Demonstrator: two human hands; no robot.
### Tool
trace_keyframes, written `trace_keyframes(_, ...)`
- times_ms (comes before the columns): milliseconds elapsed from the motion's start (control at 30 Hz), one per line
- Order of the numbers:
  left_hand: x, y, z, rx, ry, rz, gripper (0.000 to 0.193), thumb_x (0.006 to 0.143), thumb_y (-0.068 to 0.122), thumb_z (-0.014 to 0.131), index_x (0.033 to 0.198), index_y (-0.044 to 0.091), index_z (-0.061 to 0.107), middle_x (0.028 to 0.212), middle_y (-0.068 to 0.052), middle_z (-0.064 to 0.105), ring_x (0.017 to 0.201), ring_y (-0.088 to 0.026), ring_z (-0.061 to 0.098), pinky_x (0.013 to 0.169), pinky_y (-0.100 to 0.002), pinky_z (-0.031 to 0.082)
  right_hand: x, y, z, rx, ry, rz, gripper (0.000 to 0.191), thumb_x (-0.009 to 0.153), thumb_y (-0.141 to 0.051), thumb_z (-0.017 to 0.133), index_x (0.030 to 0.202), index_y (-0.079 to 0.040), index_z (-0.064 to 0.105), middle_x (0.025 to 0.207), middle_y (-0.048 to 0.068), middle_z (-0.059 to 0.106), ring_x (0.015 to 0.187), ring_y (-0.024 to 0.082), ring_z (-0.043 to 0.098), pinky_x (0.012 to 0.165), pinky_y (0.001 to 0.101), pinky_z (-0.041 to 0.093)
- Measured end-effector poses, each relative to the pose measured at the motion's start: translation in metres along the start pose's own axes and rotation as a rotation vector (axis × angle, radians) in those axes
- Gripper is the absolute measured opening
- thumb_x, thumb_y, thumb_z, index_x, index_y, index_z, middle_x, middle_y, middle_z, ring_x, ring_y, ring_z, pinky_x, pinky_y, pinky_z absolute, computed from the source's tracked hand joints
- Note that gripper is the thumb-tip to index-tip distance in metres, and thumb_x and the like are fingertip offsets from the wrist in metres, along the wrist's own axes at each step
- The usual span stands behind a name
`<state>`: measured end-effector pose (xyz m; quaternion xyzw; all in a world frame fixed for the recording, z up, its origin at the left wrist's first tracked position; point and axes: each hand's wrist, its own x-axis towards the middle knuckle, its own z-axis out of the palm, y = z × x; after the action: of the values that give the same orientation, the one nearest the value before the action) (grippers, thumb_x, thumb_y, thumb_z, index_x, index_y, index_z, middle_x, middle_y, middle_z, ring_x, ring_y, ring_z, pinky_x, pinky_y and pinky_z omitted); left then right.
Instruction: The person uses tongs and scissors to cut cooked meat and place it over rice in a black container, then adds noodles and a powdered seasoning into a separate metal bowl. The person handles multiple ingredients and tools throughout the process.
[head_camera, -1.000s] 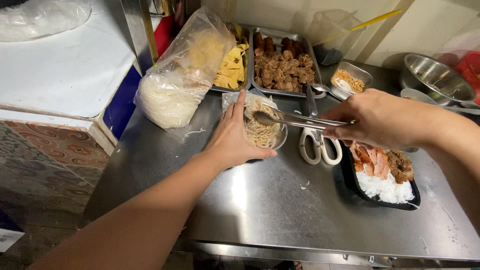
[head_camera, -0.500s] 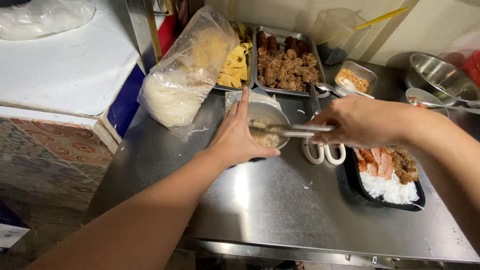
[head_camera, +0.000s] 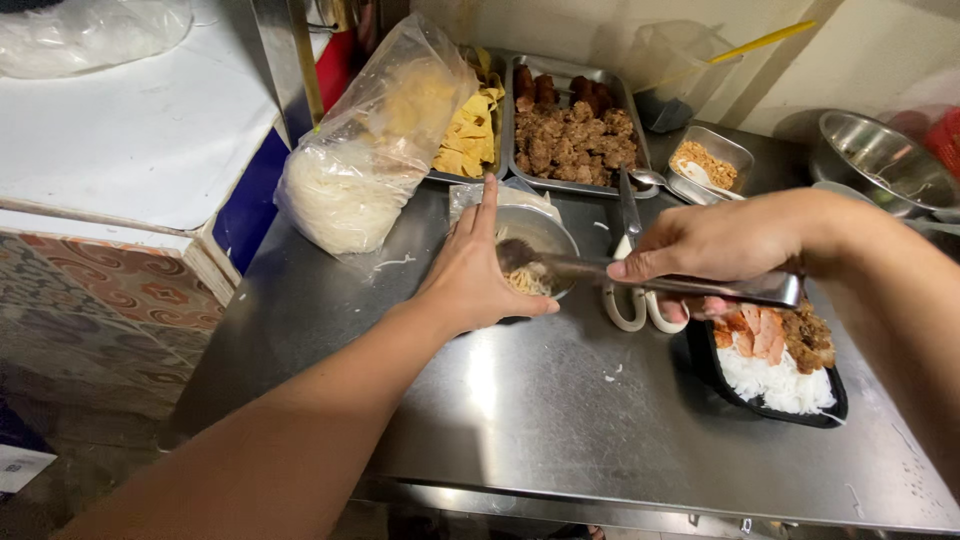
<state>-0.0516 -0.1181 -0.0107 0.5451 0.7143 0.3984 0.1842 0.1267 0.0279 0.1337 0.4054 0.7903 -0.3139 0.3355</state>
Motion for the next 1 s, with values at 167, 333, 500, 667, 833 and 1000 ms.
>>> trace_keyframes(167,0.000,0.000,0.001,0.013,-0.016,-0.019,0.159,0.052,0.046,0.096,0.159,0.002,-0.013,0.151,-0.030,0.034,0.142,-0.044,0.038,0.116,-0.043,0.037,0.021,0.023,0.012,0.374,-0.240,-0.280,0.047,0.102,-0.035,0.061,0.079,0.005,0.067,0.058,0.006,0.063,0.040,0.010,0.049,0.037,0.0266,0.040)
trace_keyframes(333,0.002,-0.002,0.002,0.001,0.002,0.001,0.160,0.051,0.046,0.097,0.158,0.002,-0.014,0.152,-0.029,0.033,0.142,-0.044,0.038,0.117,-0.043,0.036,0.001,0.018,0.011,-0.153,0.172,-0.099,0.032,0.096,-0.036,0.064,0.121,-0.020,0.075,0.067,0.005,0.071,0.053,0.015,0.059,0.052,0.0329,0.049)
trace_keyframes(500,0.000,-0.002,0.003,-0.014,-0.012,-0.007,0.161,0.050,0.046,0.096,0.158,0.003,-0.015,0.150,-0.028,0.034,0.141,-0.043,0.039,0.117,-0.043,0.036,-0.036,-0.019,0.028,-0.714,0.458,-0.201,0.042,0.089,-0.046,0.065,0.129,-0.034,0.070,0.091,-0.002,0.078,0.077,0.015,0.075,0.080,0.0364,0.061)
trace_keyframes(667,-0.001,-0.002,0.003,-0.034,0.034,0.040,0.160,0.053,0.045,0.097,0.159,0.004,-0.015,0.152,-0.031,0.033,0.142,-0.045,0.038,0.116,-0.044,0.037,-0.048,-0.037,0.044,-0.716,0.383,0.015,0.054,0.094,-0.053,0.060,0.145,-0.038,0.057,0.088,0.005,0.076,0.082,0.018,0.071,0.081,0.0380,0.059)
trace_keyframes(833,0.000,-0.003,0.003,-0.025,0.019,0.030,0.161,0.051,0.045,0.097,0.158,0.005,-0.016,0.151,-0.029,0.035,0.141,-0.044,0.040,0.117,-0.043,0.036,-0.044,-0.009,-0.005,-0.505,0.210,0.175,0.058,0.095,-0.053,0.064,0.149,-0.035,0.059,0.076,0.003,0.070,0.064,0.016,0.064,0.066,0.0343,0.062)
trace_keyframes(1000,0.004,-0.004,0.000,0.016,-0.028,0.006,0.162,0.051,0.046,0.098,0.158,0.007,-0.018,0.152,-0.029,0.033,0.142,-0.044,0.037,0.117,-0.044,0.034,-0.010,0.010,-0.013,-0.225,0.154,0.111,0.050,0.100,-0.051,0.060,0.119,-0.006,0.071,0.066,0.005,0.062,0.053,0.014,0.053,0.056,0.0300,0.052)
